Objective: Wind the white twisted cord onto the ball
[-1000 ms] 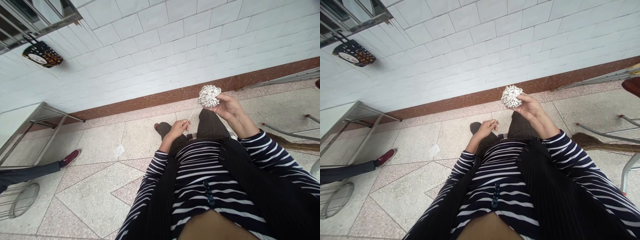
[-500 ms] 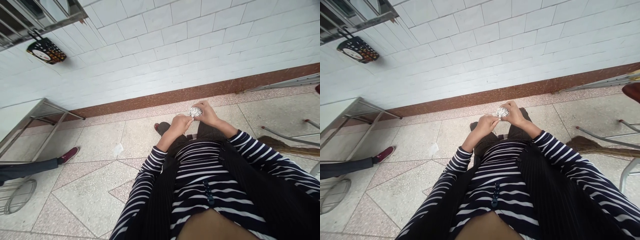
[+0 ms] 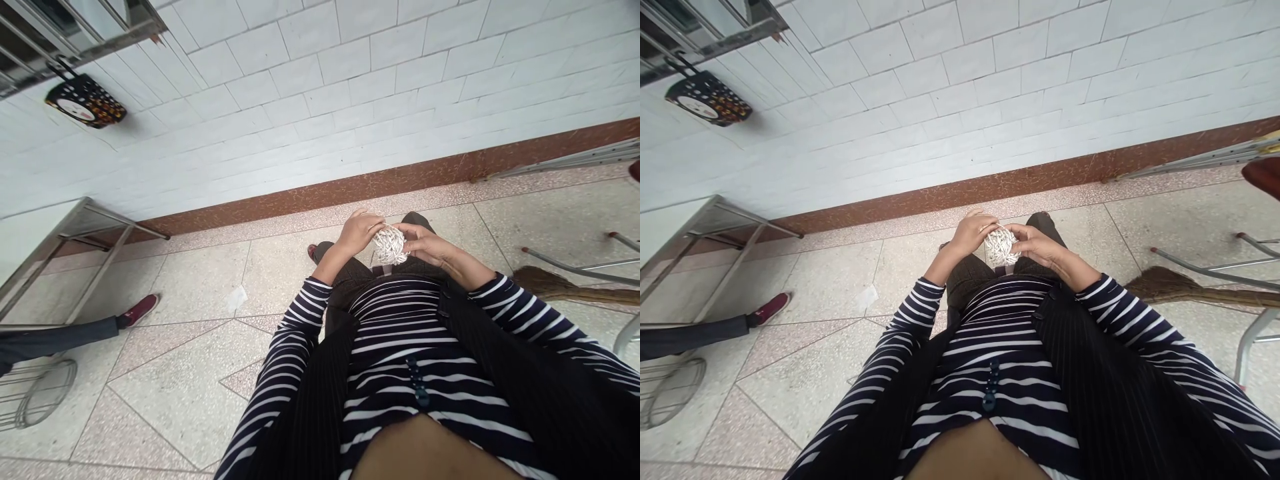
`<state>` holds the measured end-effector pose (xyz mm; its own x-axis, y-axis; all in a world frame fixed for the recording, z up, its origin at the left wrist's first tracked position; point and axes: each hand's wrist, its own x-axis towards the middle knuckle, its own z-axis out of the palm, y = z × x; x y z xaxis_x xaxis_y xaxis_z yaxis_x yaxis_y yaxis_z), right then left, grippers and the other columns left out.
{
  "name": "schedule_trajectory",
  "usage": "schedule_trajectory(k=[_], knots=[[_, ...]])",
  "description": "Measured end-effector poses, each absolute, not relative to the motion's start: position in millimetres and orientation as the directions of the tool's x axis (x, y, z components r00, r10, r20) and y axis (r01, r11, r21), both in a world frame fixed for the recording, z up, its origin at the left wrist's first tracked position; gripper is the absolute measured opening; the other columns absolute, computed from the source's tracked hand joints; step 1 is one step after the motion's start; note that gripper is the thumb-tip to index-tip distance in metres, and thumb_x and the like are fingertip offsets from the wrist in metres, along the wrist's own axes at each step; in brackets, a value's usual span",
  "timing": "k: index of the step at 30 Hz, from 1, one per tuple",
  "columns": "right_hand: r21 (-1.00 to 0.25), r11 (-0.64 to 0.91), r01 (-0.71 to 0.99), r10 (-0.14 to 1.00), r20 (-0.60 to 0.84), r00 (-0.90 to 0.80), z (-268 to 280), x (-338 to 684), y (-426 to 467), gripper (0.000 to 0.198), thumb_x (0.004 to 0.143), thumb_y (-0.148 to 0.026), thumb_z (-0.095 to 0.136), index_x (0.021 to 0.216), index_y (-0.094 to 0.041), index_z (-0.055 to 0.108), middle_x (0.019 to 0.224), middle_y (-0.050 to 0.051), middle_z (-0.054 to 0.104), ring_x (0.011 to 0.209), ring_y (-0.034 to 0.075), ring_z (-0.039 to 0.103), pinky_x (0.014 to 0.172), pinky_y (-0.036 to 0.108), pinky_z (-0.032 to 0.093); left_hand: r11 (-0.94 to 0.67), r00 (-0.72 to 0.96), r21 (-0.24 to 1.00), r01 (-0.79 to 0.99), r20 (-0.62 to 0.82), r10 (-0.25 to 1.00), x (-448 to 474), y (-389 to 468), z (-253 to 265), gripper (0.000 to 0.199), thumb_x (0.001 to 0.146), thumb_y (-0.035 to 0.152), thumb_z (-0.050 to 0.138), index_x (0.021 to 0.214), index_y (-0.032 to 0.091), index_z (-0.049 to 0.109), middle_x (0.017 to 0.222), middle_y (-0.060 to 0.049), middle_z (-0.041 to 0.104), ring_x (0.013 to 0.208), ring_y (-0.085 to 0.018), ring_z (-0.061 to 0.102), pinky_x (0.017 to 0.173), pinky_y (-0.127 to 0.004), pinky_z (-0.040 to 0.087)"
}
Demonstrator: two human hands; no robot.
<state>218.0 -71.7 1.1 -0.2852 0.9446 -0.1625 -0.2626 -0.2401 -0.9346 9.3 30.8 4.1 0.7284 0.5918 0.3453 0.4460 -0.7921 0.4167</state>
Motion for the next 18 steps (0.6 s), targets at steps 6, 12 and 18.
schedule_trajectory(k=[6,12,18], knots=[[-0.878,-0.259,-0.402,0.966,-0.241,-0.096,23.1,225.3,-65.6,0.041,0.054,-0.021,0.092,0.090,-0.024,0.072,0.098,0.007,0.080,0.100,0.032,0.076,0.081,0.046,0.066,-0.486,0.585,0.680,0.549,0.103,0.804,11.6,30.6,-39.2,0.027,0.104,0.027,0.058,0.094,0.018,0.080,0.100,-0.007,0.083,0.095,-0.023,0.073,0.091,-0.031,0.051],[-0.937,-0.148,-0.315,0.982,-0.177,0.065,59.1,246.9,-39.0,0.045,0.057,-0.022,0.094,0.092,-0.024,0.066,0.102,0.010,0.076,0.105,0.034,0.075,0.082,0.053,0.069,-0.335,0.547,0.813,0.477,0.025,0.837,17.9,30.6,-55.3,0.031,0.101,0.031,0.058,0.077,0.017,0.074,0.080,-0.002,0.076,0.076,-0.016,0.063,0.079,-0.026,0.045],[-0.960,0.251,0.122,0.861,0.279,0.424,90.5,256.2,12.2,0.056,0.064,-0.019,0.094,0.102,-0.028,0.054,0.122,0.006,0.066,0.127,0.032,0.061,0.107,0.058,0.061,-0.336,0.556,0.820,0.463,0.027,0.831,21.9,39.9,-48.9,0.032,0.098,0.031,0.060,0.070,0.017,0.070,0.069,0.001,0.067,0.068,-0.014,0.056,0.074,-0.027,0.041]])
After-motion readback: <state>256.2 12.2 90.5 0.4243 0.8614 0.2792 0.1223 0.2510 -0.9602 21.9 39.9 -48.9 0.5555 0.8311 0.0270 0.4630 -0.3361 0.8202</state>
